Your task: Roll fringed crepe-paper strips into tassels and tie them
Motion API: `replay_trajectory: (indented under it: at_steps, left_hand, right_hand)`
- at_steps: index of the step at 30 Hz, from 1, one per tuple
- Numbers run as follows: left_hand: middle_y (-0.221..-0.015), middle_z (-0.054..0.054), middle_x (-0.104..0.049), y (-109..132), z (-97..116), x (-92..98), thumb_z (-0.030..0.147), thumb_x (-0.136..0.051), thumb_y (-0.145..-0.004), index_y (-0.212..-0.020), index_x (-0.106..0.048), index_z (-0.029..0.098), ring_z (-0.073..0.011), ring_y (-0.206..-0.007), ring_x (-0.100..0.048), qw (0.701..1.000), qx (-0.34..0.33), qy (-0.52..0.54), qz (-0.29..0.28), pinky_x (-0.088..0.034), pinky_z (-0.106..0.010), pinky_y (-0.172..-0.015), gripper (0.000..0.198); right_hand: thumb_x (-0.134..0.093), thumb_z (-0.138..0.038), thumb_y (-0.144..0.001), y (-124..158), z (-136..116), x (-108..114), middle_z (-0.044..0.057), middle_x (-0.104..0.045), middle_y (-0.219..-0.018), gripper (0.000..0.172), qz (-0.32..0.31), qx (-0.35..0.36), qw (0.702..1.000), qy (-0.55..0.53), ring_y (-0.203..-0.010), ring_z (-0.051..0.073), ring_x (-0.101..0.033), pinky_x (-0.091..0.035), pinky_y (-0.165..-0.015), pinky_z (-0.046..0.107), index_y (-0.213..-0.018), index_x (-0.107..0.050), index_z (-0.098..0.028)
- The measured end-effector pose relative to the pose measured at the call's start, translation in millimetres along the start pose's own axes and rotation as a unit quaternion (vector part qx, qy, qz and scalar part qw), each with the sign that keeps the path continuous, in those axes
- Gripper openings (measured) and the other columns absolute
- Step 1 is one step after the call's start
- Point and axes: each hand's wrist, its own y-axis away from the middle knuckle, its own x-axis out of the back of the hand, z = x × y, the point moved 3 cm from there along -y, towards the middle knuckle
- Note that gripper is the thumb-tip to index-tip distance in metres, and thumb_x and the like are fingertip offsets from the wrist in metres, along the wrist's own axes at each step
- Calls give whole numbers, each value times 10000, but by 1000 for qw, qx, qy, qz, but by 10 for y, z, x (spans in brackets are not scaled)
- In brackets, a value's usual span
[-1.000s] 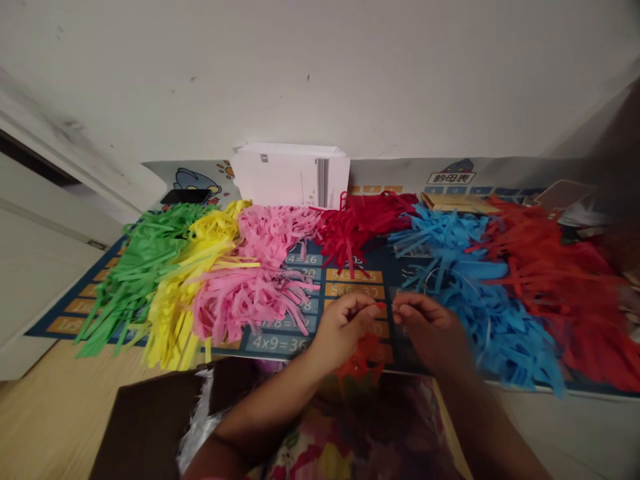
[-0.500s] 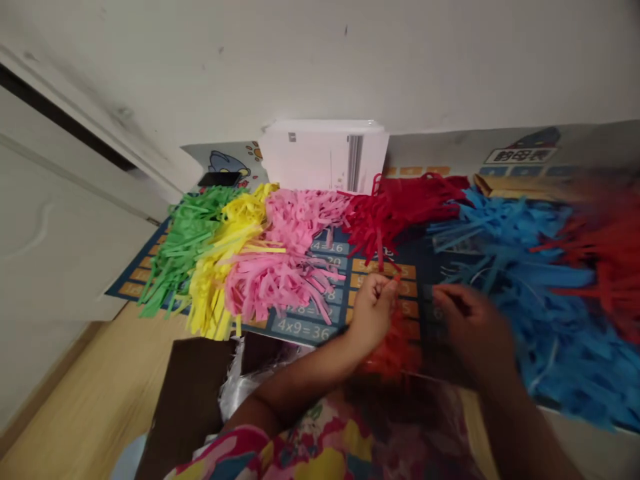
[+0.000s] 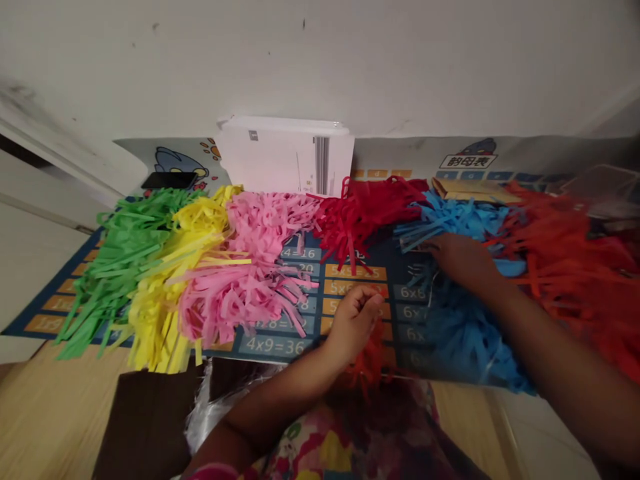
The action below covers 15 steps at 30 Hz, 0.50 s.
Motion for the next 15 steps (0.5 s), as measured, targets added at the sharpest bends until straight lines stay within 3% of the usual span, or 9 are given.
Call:
replay_trajectory:
  at_steps: [6,12,15]
  left_hand:
    - [-505,103,-438,1,-22,24,572,-777,-734,-788,-529,178,-40,-419,-333,1000,1,-6,6,-229,-180,-433,468]
    - [-502,101,-444,26,11,32,563,-766,-745,-781,-531,179,-39,-414,-330,1000,-3,-17,8,-219,-179,-429,451]
    - [-500,100,-444,56,48,45,570,-760,-744,-770,-523,184,-41,-416,-333,1000,-12,-24,5,-222,-178,-428,453]
  right_hand:
    - [-528,-280,-957,-130,-7,-1,191,-698,-1114,337,4,-33,999,41,-976,303,-669,-472,-772,353,-1236,-614,-111]
    - [-493,-236,-950,-188,-65,20,156,-721,-1058,273,7,-16,999,26,-969,275,-677,-478,-771,333,-1065,-723,-147]
    - [-497,-228,-951,-156,-56,135,159,-742,-1057,317,22,-31,999,7,-976,301,-688,-501,-798,372,-1159,-720,-143]
